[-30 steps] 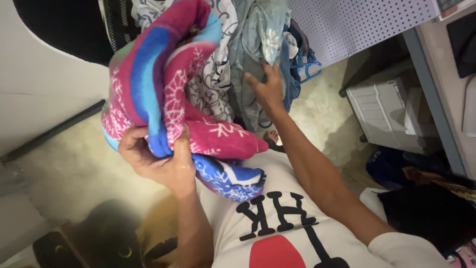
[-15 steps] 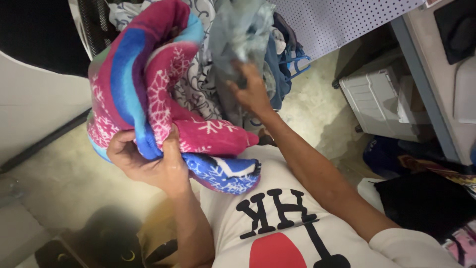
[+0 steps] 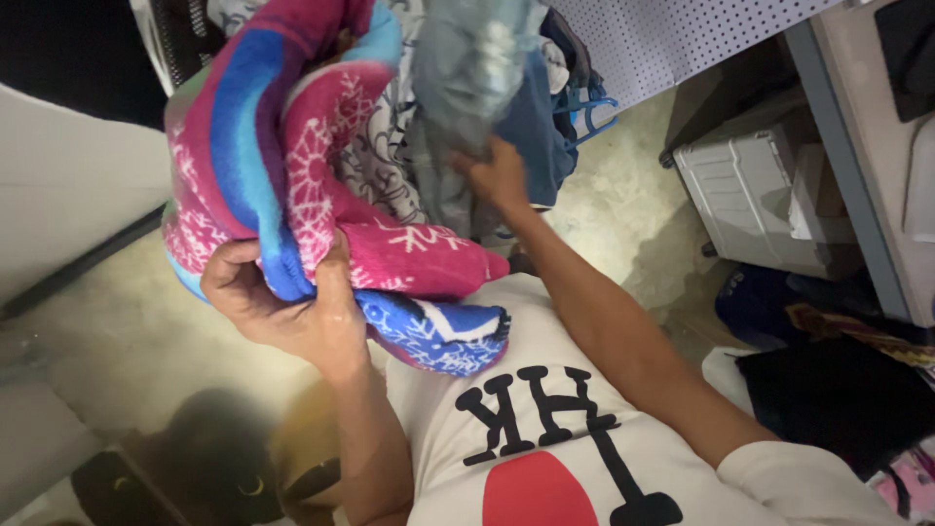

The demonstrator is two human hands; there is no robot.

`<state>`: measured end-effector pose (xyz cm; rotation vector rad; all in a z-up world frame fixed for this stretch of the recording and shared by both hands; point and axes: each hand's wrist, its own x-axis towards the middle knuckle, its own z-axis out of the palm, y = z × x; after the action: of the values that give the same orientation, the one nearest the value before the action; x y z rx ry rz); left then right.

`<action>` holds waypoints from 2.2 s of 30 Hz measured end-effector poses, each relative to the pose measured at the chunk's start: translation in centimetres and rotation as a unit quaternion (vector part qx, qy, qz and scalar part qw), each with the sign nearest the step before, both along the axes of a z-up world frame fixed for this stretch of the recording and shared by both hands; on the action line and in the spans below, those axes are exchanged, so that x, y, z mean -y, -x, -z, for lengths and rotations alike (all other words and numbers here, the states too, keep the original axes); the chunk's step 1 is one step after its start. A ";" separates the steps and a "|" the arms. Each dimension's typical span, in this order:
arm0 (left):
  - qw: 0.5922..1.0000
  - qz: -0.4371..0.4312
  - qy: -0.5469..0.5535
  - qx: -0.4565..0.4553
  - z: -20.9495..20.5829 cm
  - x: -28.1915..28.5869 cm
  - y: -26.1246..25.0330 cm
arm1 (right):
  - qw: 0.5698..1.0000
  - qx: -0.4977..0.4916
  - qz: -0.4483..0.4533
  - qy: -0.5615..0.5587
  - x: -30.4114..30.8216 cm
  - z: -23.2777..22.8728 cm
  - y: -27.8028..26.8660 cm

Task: The person straightens a patterned pillowcase on a pillow and places it on a bed with a pink heart-patterned sheet. They then pick up a folded multicolored throw, unfold it, and place it on the bed.

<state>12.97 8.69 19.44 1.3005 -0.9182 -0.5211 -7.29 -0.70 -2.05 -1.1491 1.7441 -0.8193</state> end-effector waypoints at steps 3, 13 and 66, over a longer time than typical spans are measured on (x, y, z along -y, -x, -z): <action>1.000 0.013 0.006 -0.008 0.1 0.2 0.0 | 0.972 -0.142 -0.091 0.162 0.3 -2.5 -2.3; 0.999 0.031 0.007 -0.001 0.4 0.1 -0.8 | 0.869 -0.263 -0.192 0.373 1.5 -9.1 -5.7; 0.996 -0.049 0.026 0.071 -1.8 -4.1 -2.7 | 0.927 -0.348 -0.142 -0.001 -2.9 -2.2 2.5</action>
<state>15.70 12.76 21.27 1.3403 -0.9741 -0.3297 -9.82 2.17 0.12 -1.7871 2.0473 -0.2273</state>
